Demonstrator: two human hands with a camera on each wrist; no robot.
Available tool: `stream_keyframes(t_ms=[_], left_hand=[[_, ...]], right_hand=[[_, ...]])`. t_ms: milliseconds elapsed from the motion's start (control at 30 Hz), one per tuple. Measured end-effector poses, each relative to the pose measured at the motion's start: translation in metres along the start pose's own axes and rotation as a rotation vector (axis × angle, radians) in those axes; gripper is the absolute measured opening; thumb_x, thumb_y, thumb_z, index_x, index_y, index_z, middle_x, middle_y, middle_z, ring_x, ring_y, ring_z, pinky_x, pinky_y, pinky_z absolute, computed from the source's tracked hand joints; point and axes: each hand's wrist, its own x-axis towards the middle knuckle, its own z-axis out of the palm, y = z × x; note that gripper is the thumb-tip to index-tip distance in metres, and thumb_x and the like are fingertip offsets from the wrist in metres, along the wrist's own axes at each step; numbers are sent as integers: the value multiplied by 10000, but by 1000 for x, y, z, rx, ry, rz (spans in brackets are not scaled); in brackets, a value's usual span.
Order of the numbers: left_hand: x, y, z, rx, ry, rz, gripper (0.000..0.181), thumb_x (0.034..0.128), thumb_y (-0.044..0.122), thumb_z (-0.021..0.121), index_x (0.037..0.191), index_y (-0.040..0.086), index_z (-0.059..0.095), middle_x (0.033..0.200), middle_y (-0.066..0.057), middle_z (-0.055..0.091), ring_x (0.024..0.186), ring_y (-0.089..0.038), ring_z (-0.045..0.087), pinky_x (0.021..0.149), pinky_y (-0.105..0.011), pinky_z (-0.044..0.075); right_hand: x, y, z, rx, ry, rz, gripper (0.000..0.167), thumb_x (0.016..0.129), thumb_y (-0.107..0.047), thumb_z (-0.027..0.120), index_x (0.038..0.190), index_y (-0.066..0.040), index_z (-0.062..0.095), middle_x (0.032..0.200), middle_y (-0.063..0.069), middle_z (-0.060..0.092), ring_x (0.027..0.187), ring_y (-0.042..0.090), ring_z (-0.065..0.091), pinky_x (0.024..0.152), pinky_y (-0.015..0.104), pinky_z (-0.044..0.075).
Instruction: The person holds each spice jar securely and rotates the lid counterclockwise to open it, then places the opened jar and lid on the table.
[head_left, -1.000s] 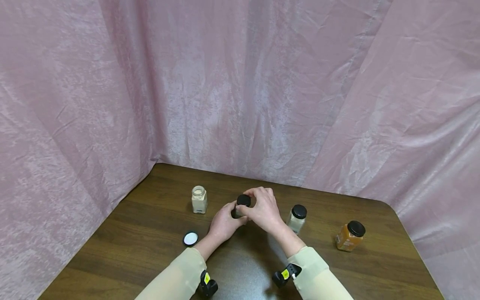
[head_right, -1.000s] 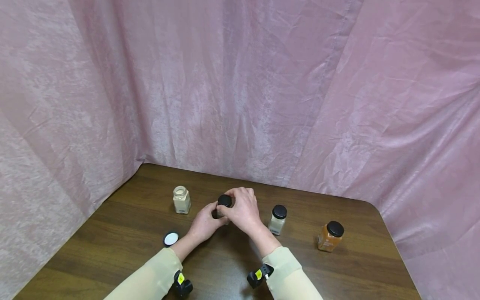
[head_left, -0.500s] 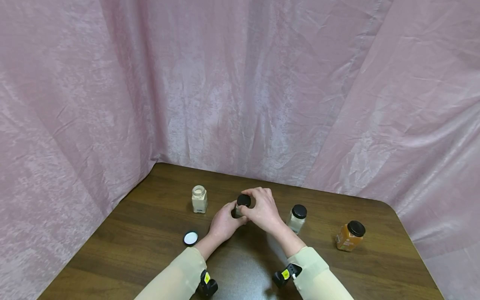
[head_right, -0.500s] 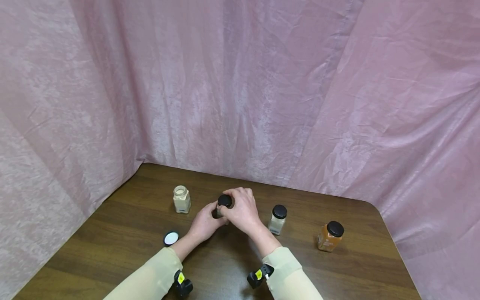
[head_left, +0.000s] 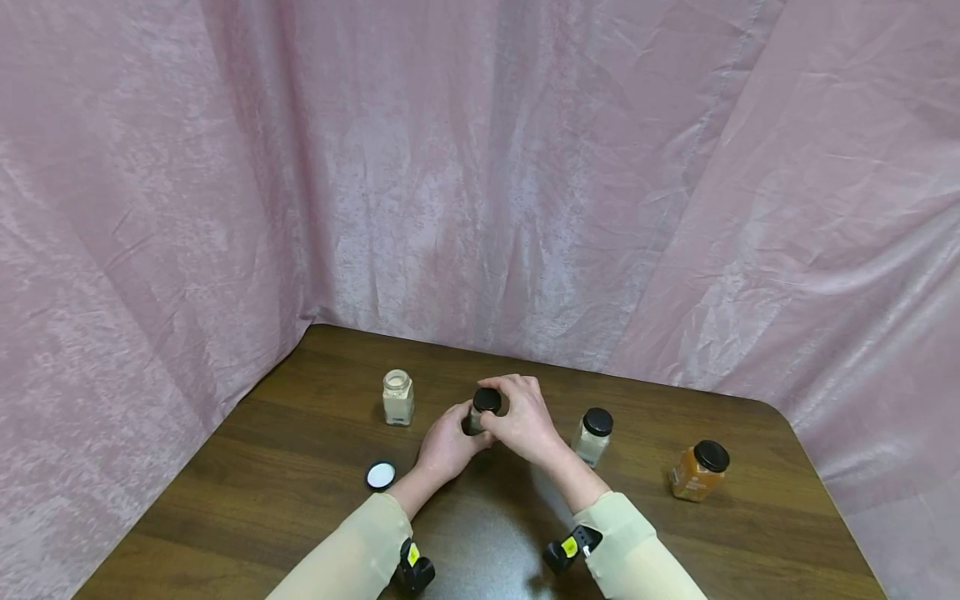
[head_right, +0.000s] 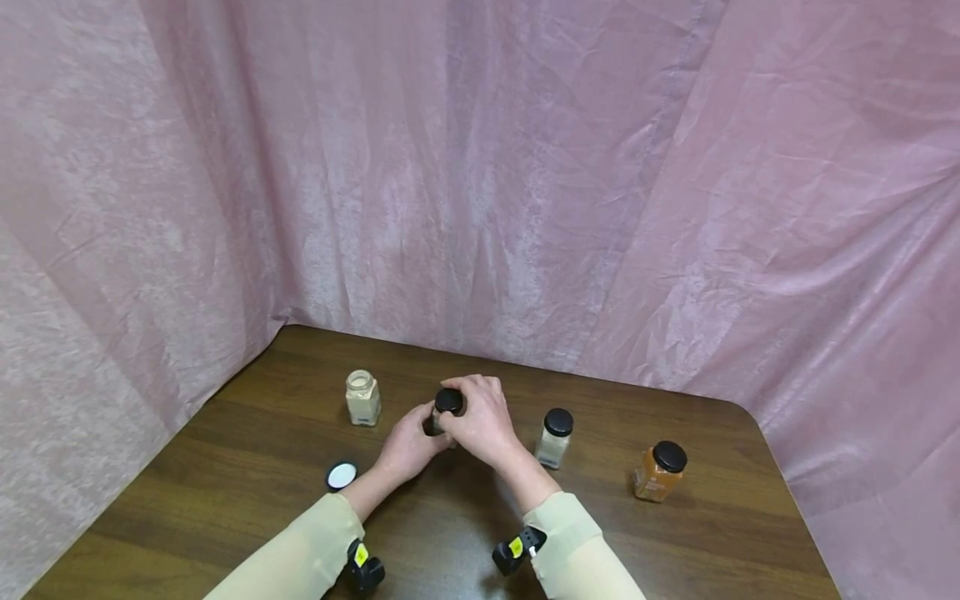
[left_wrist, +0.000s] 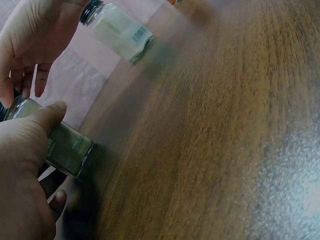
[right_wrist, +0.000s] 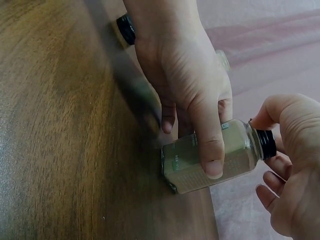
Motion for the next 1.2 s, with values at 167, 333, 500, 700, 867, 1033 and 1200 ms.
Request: stream_keyframes(t_ms=[167,333,500,700,867,1033,1200], left_hand=[[0,0,1,9,-2,1,493,842,336,831,1281,164,687,1168,-51,681,1113,-282,637,931,-516,495],[0,0,1,2,3,4,520,838,317,832,1305,149,677,1191,-61,679,1135,-287,631,946,-518,489],[0,-1,2,5,8,8,535,836,322,835,1316,148,674,1213,-64,677,1156,-289,627,954,-519,487],[0,0,1,-10,2,-16,547,841,331,832,1334,160,669,1229,-59,672,1170,-291,621,971,-525,479],[0,0,2,-13,-4,-19,540,850,340,819,1338,167,667,1246,-63,669,1181,-294,615,986,-531,471],[0,-1,2,-25,-4,-14,551,854,338,816,1353,166,660,1269,-73,663,1192,-295,611,997,-529,466],[0,-1,1,-21,-1,4,537,852,357,822,1337,182,670,1254,-61,666,1173,-283,617,981,-520,475]], right_hand=[[0,0,0,10,-16,6,525,765,-153,720,1288,-178,699,1264,-38,630,1175,210,448,953,401,411],[-1,0,0,13,-17,5,542,769,-160,702,1310,-187,688,1287,-44,619,1189,211,441,959,415,407],[-2,2,0,14,-10,5,590,764,-168,701,1353,-182,661,1311,-36,610,1214,217,437,975,427,404],[-2,3,-1,7,1,4,585,777,-198,733,1355,-158,657,1305,-27,615,1228,223,436,991,440,401],[-1,4,-1,-10,17,-11,568,810,-298,805,1339,-148,665,1266,-17,639,1223,232,447,1004,444,392],[-1,6,-1,-67,29,-23,589,813,-403,822,1313,-127,677,1243,6,652,1187,249,462,1007,451,371],[0,8,0,-148,51,-5,559,800,-517,822,1217,-161,713,1176,-13,655,1159,245,462,992,458,364]])
